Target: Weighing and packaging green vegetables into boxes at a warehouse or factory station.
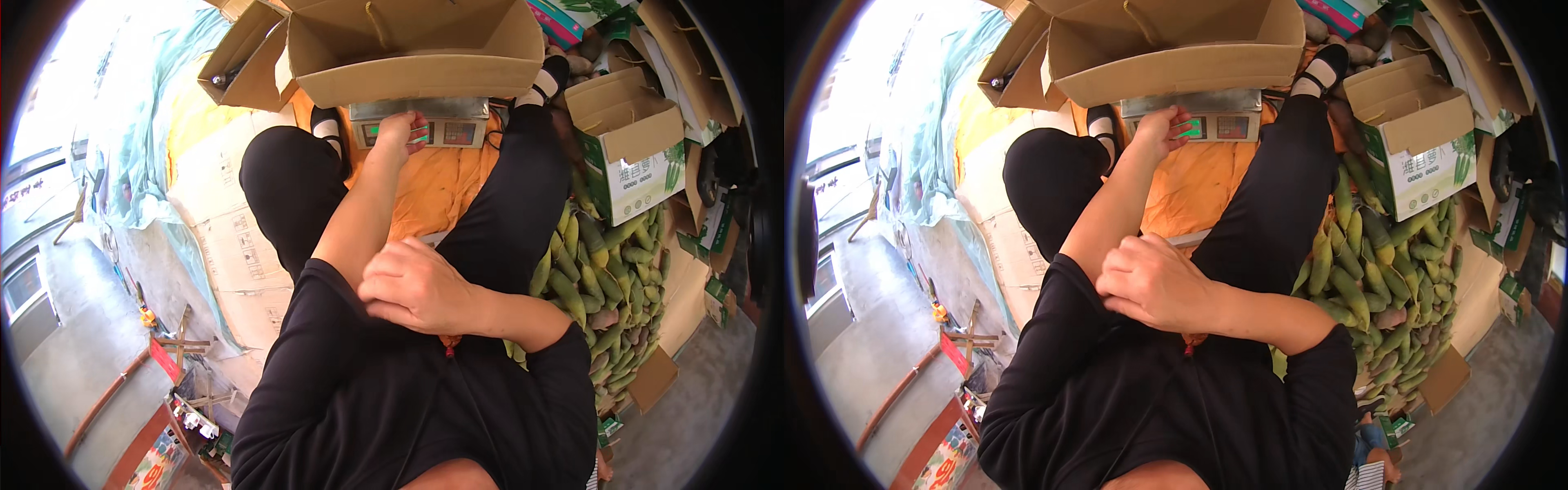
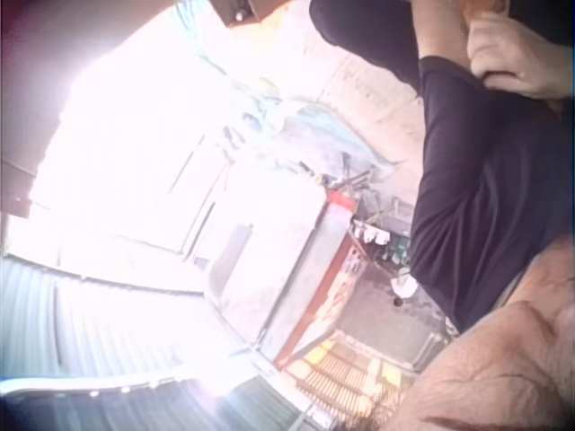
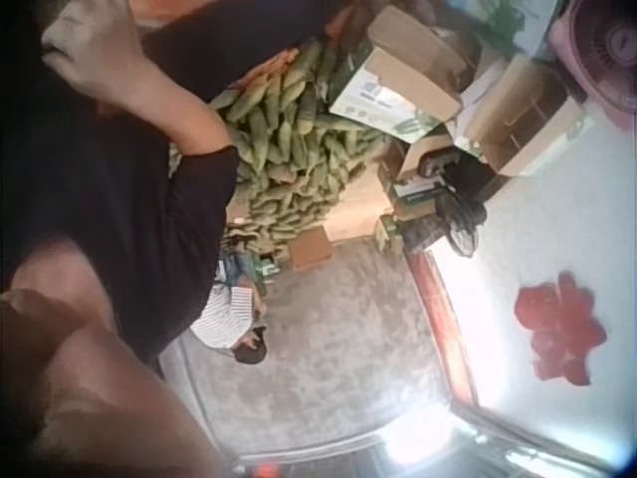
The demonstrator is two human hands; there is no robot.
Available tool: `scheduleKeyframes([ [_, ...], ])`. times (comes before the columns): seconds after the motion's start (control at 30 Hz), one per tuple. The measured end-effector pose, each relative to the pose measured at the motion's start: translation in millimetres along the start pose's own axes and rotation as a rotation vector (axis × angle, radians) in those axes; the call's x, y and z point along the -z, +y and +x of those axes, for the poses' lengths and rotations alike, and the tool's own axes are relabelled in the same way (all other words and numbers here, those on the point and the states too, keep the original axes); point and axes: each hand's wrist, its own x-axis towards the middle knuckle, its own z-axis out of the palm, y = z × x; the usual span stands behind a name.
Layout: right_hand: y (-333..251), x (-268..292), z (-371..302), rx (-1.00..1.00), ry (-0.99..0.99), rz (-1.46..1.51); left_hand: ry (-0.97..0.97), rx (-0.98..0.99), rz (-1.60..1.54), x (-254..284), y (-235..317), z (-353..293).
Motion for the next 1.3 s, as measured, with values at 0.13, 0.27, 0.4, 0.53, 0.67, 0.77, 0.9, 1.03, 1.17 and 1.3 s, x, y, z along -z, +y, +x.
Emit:
scheduleKeyframes([
  [0.13, 3.1, 2.3, -2.9, 0.036, -0.043, 0.127, 0.066, 0.018, -0.024, 10.6, 4.4, 4.4],
  [0.27, -2.0, 0.0, 10.7, -0.112, 0.102, 0.088, 0.098, -0.033, 0.039, 14.0, 2.9, 5.1],
  [0.4, -15.0, -3.3, 12.2, -0.019, -0.029, 0.192, 0.121, -0.058, 0.090, 22.0, 0.1, 10.9],
  [0.53, -26.3, -5.0, 8.4, 0.078, -0.117, 0.496, 0.147, -0.016, 0.011, 28.9, -0.3, 18.6],
  [0.67, -0.7, 3.7, 12.5, -0.260, 0.164, 0.230, 0.158, -0.025, -0.022, 26.7, 4.7, 18.5],
  [0.77, -1.2, -2.5, 16.2, -0.300, 0.169, 0.159, 0.155, -0.021, -0.029, 27.5, 2.2, 19.5],
  [0.9, -11.9, -8.4, 21.2, -0.160, 0.089, 0.117, 0.144, -0.059, 0.027, 29.6, -0.3, 21.3],
  [1.03, -9.8, -11.0, 12.6, -0.070, -0.031, 0.256, 0.136, -0.037, 0.027, 35.0, -5.5, 25.7],
  [1.17, -3.6, -11.5, 25.3, -0.118, 0.073, 0.194, 0.179, -0.029, 0.033, 32.9, -4.2, 26.5],
  [1.3, -8.9, -12.7, 23.8, -0.114, 0.027, 0.133, 0.194, -0.075, 0.171, 33.4, -11.4, 22.4],
])
